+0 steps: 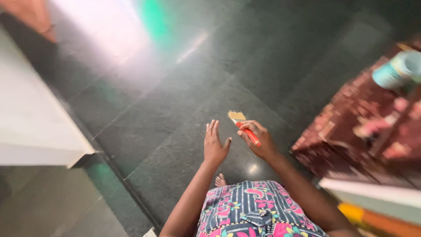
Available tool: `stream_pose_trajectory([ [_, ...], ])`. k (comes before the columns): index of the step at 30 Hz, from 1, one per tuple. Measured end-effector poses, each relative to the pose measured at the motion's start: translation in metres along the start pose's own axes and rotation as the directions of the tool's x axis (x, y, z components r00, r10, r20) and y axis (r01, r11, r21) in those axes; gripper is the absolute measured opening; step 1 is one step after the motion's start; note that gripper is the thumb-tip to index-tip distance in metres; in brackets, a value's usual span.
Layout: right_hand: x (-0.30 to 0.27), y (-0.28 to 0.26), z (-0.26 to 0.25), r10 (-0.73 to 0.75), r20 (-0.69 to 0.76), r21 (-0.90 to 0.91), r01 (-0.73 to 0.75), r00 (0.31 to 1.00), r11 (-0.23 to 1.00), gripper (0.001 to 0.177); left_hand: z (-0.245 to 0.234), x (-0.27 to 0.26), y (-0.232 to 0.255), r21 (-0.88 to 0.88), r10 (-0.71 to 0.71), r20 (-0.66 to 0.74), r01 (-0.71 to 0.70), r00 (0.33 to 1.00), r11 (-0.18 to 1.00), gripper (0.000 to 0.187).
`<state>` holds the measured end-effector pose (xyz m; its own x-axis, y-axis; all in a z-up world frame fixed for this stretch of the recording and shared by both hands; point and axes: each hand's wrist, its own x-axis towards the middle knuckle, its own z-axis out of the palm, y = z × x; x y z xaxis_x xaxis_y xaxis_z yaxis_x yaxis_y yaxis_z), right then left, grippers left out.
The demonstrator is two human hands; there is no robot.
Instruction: The person uses a red-handled brush to sweep dust off a brown wooden door. They start by cleaning the area around the handle and latch, then move to the recessed panels and the curved edges of the door, using their left hand to steady the surface.
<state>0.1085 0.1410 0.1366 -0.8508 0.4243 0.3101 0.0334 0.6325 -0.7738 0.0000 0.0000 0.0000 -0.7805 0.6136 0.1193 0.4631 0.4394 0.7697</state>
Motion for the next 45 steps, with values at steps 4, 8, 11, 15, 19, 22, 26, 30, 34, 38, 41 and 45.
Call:
stream_pose_trajectory([
  [4, 0.078, -0.021, 0.061, -0.013, 0.187, -0.023, 0.018, 0.982, 1.0, 0.021, -0.089, 0.054, -0.034, 0.042, -0.095, -0.198, 0.106, 0.976, 0.994, 0.088],
  [8, 0.147, -0.04, 0.12, -0.047, 0.279, -0.091, 0.075, 0.959, 0.993, 0.023, -0.171, 0.105, -0.061, 0.146, -0.143, -0.327, 0.199, 0.934, 0.969, 0.083],
  [11, 0.187, -0.042, 0.154, 0.081, 0.405, -0.084, -0.051, 0.911, 0.995, 0.025, -0.206, 0.134, -0.078, 0.176, -0.171, -0.399, 0.258, 0.901, 0.95, 0.085],
  [15, 0.242, -0.026, 0.191, -0.202, 0.448, -0.003, 0.228, 0.871, 0.974, 0.023, -0.219, 0.172, -0.095, 0.153, -0.201, -0.489, 0.31, 0.849, 0.939, 0.087],
  [19, 0.312, -0.014, 0.228, -0.266, 0.514, 0.092, 0.256, 0.815, 0.962, 0.026, -0.22, 0.22, -0.124, 0.139, -0.257, -0.526, 0.38, 0.811, 0.914, 0.09],
  [22, 0.393, -0.009, 0.246, -0.334, 0.556, 0.137, 0.313, 0.761, 0.94, 0.026, -0.223, 0.275, -0.15, 0.092, -0.304, -0.573, 0.429, 0.761, 0.899, 0.09],
  [26, 0.473, 0.004, 0.258, -0.386, 0.557, 0.182, 0.345, 0.735, 0.921, 0.025, -0.217, 0.323, -0.174, 0.024, -0.425, -0.571, 0.531, 0.703, 0.847, 0.091],
  [30, 0.543, 0.018, 0.275, -0.296, 0.607, 0.157, 0.255, 0.737, 0.954, 0.023, -0.225, 0.372, -0.19, -0.007, -0.484, -0.555, 0.578, 0.677, 0.816, 0.089],
  [34, 0.59, 0.033, 0.302, -0.42, 0.548, 0.253, 0.335, 0.723, 0.908, 0.026, -0.246, 0.418, -0.207, 0.009, -0.489, -0.587, 0.609, 0.645, 0.793, 0.088],
  [38, 0.632, 0.049, 0.335, -0.464, 0.506, 0.249, 0.391, 0.727, 0.886, 0.027, -0.275, 0.458, -0.243, -0.01, -0.484, -0.645, 0.627, 0.591, 0.779, 0.086],
  [41, 0.674, 0.055, 0.365, -0.478, 0.49, 0.28, 0.388, 0.729, 0.878, 0.025, -0.289, 0.498, -0.273, -0.012, -0.467, -0.673, 0.623, 0.573, 0.782, 0.085],
  [45, 0.739, 0.049, 0.416, -0.512, 0.465, 0.351, 0.381, 0.722, 0.855, 0.022, -0.313, 0.564, -0.311, -0.017, -0.477, -0.65, 0.616, 0.592, 0.788, 0.085],
])
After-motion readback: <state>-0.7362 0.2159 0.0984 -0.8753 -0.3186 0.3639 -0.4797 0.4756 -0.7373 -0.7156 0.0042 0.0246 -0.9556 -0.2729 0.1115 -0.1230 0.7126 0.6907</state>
